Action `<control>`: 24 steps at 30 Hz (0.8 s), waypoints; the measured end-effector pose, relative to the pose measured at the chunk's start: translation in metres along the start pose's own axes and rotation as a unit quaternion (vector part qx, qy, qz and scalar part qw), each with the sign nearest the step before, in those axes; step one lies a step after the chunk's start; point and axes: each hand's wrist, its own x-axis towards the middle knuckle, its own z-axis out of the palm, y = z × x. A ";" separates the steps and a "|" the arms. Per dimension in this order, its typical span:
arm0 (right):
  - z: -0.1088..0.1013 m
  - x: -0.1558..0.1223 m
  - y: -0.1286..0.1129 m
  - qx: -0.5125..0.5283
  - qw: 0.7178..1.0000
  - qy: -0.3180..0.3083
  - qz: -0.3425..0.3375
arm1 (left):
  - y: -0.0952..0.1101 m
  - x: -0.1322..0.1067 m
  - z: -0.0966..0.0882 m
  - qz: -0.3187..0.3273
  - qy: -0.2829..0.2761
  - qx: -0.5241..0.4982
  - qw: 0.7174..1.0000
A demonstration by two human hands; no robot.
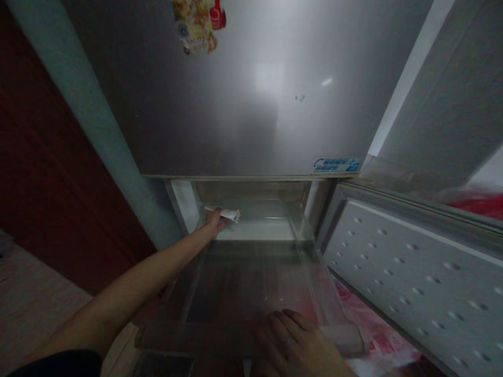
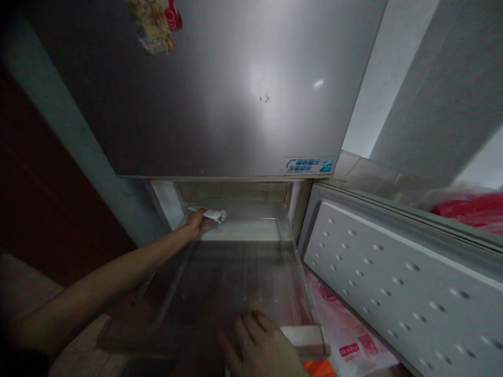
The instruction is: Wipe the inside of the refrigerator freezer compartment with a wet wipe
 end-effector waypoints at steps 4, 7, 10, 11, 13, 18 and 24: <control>-0.007 0.004 0.002 0.005 1.000 -0.007 0.005 | 0.005 0.004 0.008 0.033 0.007 -0.027 0.999; -0.008 0.006 0.003 0.005 1.000 0.010 0.004 | 0.007 0.013 0.016 0.058 0.018 -0.040 0.997; -0.006 0.008 0.002 0.012 1.000 0.016 0.001 | 0.004 0.022 0.022 0.080 0.041 -0.038 0.995; -0.005 0.008 0.002 0.014 1.000 0.004 -0.004 | 0.002 0.024 0.024 0.087 0.046 -0.034 0.995; -0.003 0.007 0.002 0.016 0.999 -0.019 -0.020 | -0.004 0.027 0.028 0.097 0.048 -0.020 0.994; 0.007 -0.002 0.002 0.006 1.000 0.008 -0.016 | -0.020 0.028 0.047 0.102 0.032 0.026 0.994; 0.019 0.002 -0.004 0.003 0.999 0.039 0.014 | -0.029 0.023 0.064 0.079 -0.006 0.056 0.995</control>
